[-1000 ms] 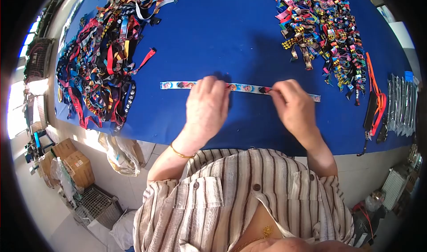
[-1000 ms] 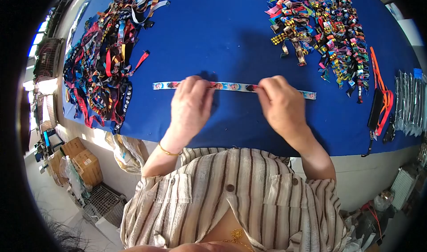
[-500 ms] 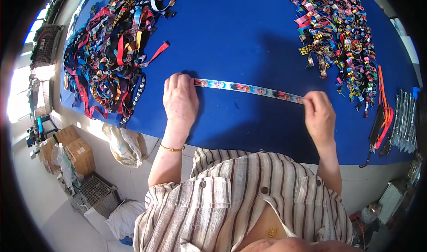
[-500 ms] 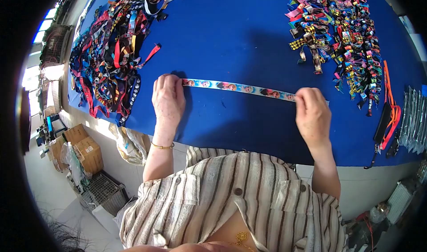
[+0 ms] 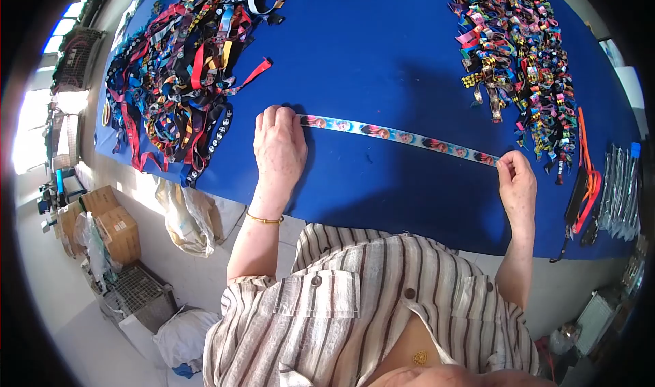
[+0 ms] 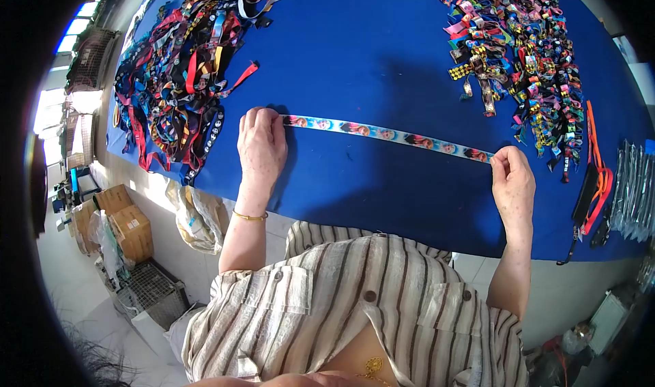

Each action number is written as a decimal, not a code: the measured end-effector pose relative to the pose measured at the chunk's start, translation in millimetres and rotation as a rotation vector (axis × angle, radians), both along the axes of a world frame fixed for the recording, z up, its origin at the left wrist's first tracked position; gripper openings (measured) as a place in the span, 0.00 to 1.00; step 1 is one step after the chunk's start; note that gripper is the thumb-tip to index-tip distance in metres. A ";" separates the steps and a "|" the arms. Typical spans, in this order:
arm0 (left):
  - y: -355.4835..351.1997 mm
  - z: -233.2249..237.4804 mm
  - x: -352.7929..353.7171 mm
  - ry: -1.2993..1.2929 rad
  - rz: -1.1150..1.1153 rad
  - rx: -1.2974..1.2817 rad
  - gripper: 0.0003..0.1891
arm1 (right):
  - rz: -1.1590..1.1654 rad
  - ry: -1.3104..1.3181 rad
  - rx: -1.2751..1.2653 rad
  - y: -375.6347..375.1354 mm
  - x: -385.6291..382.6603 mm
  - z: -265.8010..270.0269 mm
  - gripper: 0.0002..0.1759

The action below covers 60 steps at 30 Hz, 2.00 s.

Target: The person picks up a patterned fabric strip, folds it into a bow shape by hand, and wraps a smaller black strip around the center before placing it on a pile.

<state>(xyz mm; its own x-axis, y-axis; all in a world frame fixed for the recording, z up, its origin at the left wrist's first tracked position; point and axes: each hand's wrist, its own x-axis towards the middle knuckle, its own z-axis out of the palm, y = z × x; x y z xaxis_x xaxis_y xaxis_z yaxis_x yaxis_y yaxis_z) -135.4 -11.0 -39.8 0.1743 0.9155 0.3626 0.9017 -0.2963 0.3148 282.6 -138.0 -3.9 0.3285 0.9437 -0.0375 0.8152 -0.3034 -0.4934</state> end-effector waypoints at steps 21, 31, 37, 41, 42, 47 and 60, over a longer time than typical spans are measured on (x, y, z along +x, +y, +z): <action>-14.3 4.1 51.1 0.202 -0.444 -0.043 0.12 | 0.600 0.266 0.352 86.5 -168.9 -12.6 0.10; 9.0 27.0 78.1 -0.294 -0.691 -0.048 0.12 | 0.443 0.827 0.093 87.2 -138.3 -16.9 0.10; 24.3 47.0 114.8 -0.780 -0.628 -0.668 0.05 | 0.217 1.265 -0.075 91.9 -114.5 -0.7 0.08; 31.8 27.2 128.4 -1.026 -0.685 -0.737 0.10 | 0.097 1.311 -0.025 96.1 -98.9 -7.0 0.09; 32.3 26.6 128.3 -1.092 -0.697 -0.790 0.12 | 0.093 1.330 0.006 97.1 -97.1 -10.7 0.11; 31.7 16.5 124.8 -1.146 -0.634 -0.950 0.16 | 0.107 1.417 0.018 98.8 -99.4 -10.6 0.16; 30.8 28.2 110.5 -1.377 -0.590 -1.217 0.11 | 0.037 1.415 0.027 98.9 -123.9 -9.1 0.22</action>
